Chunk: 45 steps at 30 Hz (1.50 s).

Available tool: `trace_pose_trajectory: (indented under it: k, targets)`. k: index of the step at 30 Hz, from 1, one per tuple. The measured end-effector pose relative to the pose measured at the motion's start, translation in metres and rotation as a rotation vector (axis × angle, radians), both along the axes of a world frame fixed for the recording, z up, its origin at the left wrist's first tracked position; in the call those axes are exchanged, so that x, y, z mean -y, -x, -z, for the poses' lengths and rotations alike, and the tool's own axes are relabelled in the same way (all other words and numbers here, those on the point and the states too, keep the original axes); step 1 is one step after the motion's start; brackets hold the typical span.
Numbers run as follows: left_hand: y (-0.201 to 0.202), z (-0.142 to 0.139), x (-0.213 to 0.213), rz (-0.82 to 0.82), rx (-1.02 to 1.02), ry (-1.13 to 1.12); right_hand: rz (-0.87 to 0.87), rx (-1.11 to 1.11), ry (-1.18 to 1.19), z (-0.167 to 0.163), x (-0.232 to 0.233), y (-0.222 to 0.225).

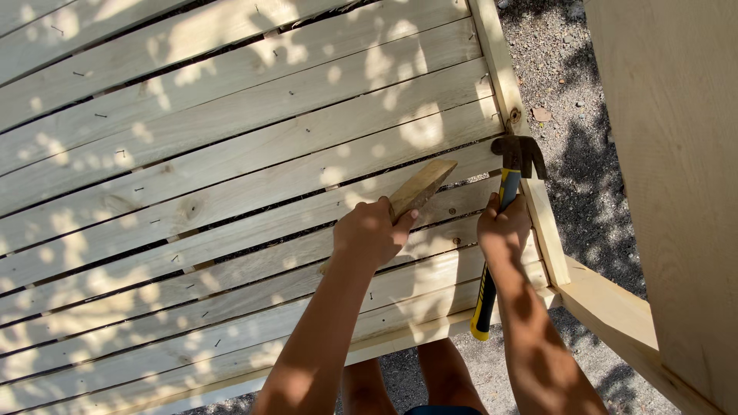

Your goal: The person hammers nails into the wooden slats of a furniture frame, holding a claw hammer in one hand while steadying the slats and a small wood block with the other. They work along the slatted surface, driving nails flush and repositioning between strikes.

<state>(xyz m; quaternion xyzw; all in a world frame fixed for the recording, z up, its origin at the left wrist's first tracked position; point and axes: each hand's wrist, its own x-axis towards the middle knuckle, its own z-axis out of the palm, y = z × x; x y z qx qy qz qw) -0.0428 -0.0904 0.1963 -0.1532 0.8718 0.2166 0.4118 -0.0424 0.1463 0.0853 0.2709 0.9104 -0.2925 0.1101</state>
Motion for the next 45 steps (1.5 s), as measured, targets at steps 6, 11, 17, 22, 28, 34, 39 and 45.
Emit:
trace_pose_trajectory:
  k: [6, 11, 17, 22, 28, 34, 39, 45]
  targets:
    - [-0.015, 0.007, 0.019, -0.201, -0.222, 0.026, -0.019, 0.056, -0.130, 0.003, 0.005, -0.003]
    - [0.027, 0.015, 0.028, -0.272, -0.125, -0.005, -0.031, 0.029, -0.148, 0.007, 0.003, -0.003]
    - [0.097, -0.010, 0.058, -0.014, 0.171, 0.109, -0.065, -0.006, -0.150, 0.007, 0.003, -0.005]
    - [0.152, -0.022, 0.060, 0.226, 0.188, 0.244, -0.041, 0.033, -0.168, 0.001, 0.006, -0.001]
    - [0.175, -0.011, 0.061, 0.133, 0.190, 0.173, -0.009, 0.156, -0.148, -0.009, 0.011, 0.005]
    - [0.172, 0.013, 0.071, 0.061, 0.333, 0.107, -0.007, 0.209, -0.149, -0.016, 0.013, 0.008]
    - [0.146, 0.010, 0.053, 0.180, 0.224, 0.183, -0.008, 0.155, -0.135, -0.016, 0.012, 0.006]
    - [0.104, -0.017, 0.041, 0.158, 0.131, 0.210, -0.009, 0.122, -0.117, -0.013, 0.011, 0.004]
